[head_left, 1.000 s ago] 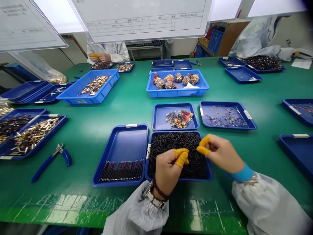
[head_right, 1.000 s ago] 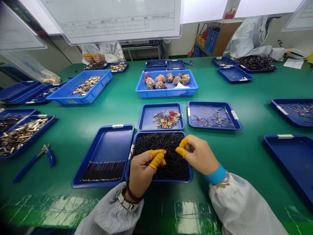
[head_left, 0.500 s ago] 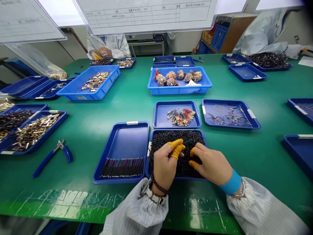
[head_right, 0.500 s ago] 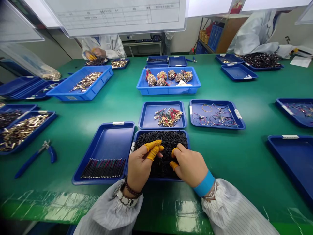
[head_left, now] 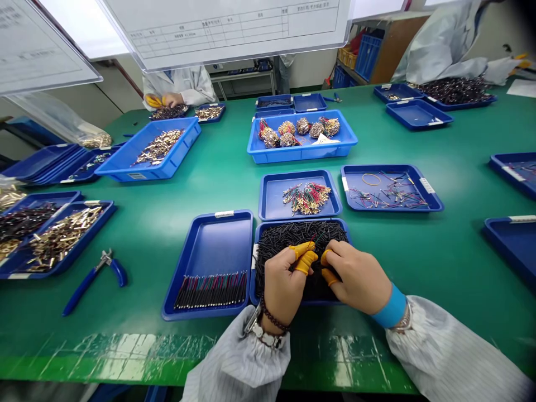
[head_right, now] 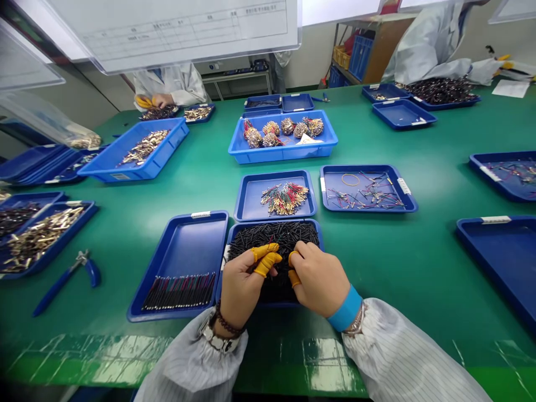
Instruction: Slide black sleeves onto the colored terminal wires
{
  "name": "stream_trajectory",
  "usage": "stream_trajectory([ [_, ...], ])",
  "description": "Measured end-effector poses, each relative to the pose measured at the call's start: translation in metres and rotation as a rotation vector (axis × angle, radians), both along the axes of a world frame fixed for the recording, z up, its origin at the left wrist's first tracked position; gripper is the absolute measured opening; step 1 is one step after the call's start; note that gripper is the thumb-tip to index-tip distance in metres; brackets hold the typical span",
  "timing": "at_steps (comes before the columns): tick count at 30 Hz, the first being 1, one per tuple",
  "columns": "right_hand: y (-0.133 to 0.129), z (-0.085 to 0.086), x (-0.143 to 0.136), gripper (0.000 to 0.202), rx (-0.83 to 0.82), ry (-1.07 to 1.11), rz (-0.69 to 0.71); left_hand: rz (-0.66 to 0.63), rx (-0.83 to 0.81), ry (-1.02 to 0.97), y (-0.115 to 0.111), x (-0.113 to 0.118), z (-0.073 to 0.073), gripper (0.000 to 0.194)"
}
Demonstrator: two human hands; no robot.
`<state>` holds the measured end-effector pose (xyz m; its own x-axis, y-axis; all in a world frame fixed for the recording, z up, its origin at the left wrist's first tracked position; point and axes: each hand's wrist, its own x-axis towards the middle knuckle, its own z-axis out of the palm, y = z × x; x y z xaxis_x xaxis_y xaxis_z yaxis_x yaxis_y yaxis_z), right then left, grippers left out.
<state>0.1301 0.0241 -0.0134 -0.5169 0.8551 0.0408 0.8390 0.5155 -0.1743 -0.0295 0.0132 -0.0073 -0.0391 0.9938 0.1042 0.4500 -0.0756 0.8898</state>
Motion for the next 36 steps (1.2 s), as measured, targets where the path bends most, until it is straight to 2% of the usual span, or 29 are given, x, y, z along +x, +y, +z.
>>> stream_trajectory([
  [8,0.004,-0.004,0.003,0.008,-0.068,0.226,-0.036,0.008,-0.015,-0.027,-0.002,-0.001,0.000,0.020],
  [14,0.013,-0.006,0.008,0.009,-0.225,0.771,-0.126,-0.028,0.006,-0.031,-0.004,-0.001,0.003,0.015],
  [19,0.018,-0.004,0.015,0.009,-0.358,1.037,-0.234,-0.029,0.025,-0.027,-0.003,-0.001,0.005,0.016],
  [27,0.022,-0.002,0.027,0.010,-0.274,1.039,-0.289,-0.051,-0.013,0.014,-0.004,-0.001,0.003,0.017],
  [36,0.022,0.000,0.029,0.009,-0.227,0.963,-0.264,-0.058,-0.011,0.020,-0.004,-0.001,0.004,0.018],
])
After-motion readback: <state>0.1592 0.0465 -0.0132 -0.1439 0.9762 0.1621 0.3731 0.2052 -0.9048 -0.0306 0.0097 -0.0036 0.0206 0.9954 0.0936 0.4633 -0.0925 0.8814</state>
